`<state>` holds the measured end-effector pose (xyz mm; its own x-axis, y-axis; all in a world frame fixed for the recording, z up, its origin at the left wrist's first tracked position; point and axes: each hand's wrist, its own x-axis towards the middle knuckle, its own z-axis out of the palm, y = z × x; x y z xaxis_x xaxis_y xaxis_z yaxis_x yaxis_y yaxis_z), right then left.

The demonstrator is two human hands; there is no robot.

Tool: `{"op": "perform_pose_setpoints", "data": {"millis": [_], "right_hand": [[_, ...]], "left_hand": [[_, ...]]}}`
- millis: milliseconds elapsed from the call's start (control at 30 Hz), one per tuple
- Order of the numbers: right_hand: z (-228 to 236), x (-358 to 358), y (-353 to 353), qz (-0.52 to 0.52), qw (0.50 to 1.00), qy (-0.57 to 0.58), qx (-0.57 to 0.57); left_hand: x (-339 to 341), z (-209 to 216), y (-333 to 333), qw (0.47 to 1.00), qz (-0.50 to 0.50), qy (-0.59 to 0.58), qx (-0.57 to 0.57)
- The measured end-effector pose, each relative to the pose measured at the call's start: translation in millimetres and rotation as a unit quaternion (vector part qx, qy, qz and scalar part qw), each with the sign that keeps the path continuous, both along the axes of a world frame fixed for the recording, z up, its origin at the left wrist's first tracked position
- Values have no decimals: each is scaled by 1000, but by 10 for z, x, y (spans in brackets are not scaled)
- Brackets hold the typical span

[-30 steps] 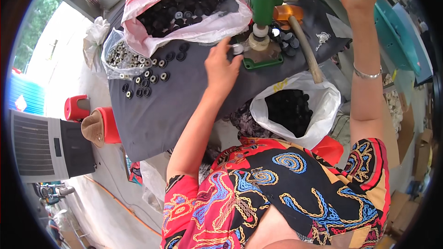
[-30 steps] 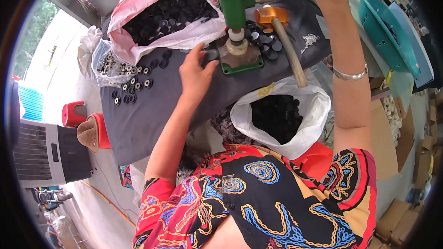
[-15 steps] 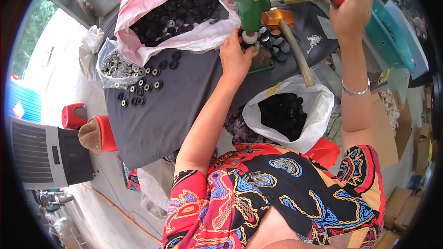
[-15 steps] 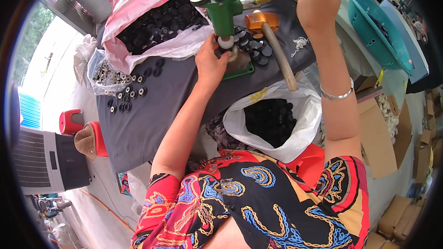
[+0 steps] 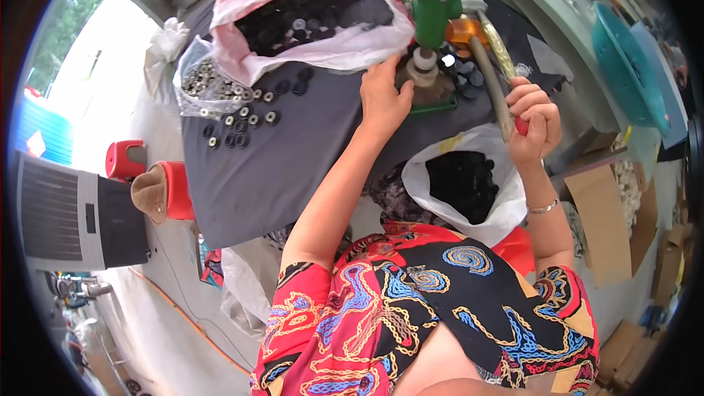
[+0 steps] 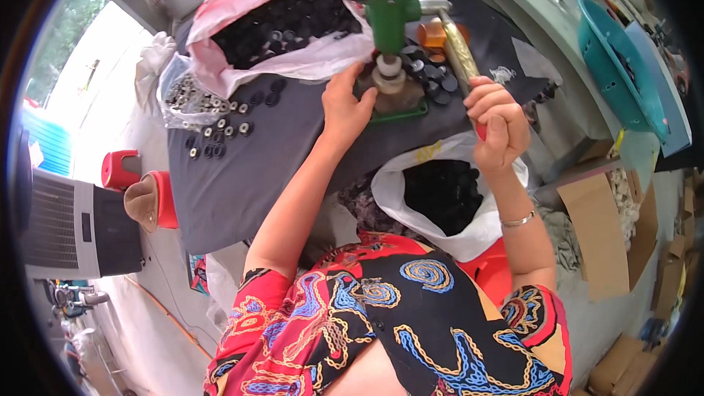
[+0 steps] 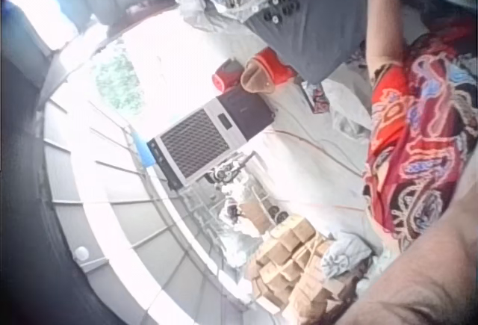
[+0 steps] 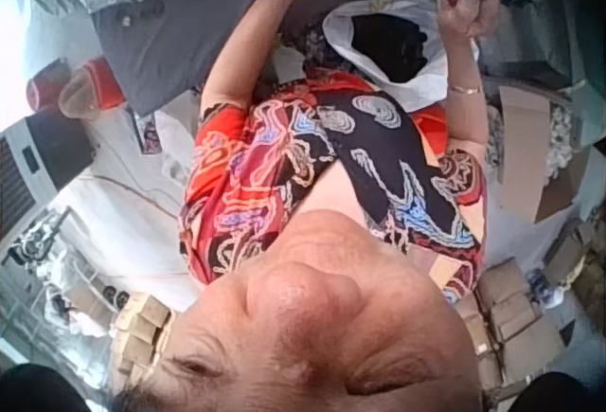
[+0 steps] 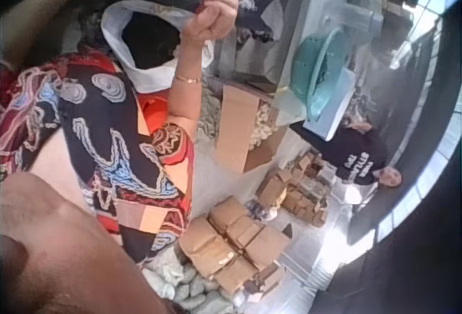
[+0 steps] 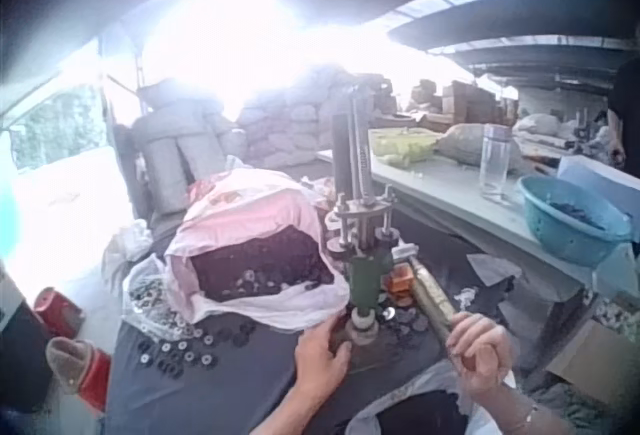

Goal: The person uses a manual press machine to assemble black buttons. They place a button component into the press, pull the lever to secure it, and then drop the finished piece into a white bag. The person repeats this process continuously, occasionally sorting the components on the table.

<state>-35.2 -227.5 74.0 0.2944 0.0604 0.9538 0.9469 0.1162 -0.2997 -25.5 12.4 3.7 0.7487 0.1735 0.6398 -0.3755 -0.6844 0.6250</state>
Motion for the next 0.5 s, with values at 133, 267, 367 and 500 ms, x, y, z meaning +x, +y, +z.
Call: {"op": "perform_pose_setpoints", "data": {"millis": [133, 267, 367, 500], "right_hand": [[86, -73, -94, -4, 999, 4, -40], [211, 105, 69, -28, 997, 67, 19], [786, 68, 215, -78, 981, 175, -19], [1267, 226, 194, -9, 983, 184, -3]], "left_hand": [[-13, -46, 535, 978, 120, -103, 134], [99, -379, 1194, 959, 184, 42, 212], [51, -581, 1690, 934, 171, 123, 290], [-28, -378, 1380, 910, 165, 197, 325]]}}
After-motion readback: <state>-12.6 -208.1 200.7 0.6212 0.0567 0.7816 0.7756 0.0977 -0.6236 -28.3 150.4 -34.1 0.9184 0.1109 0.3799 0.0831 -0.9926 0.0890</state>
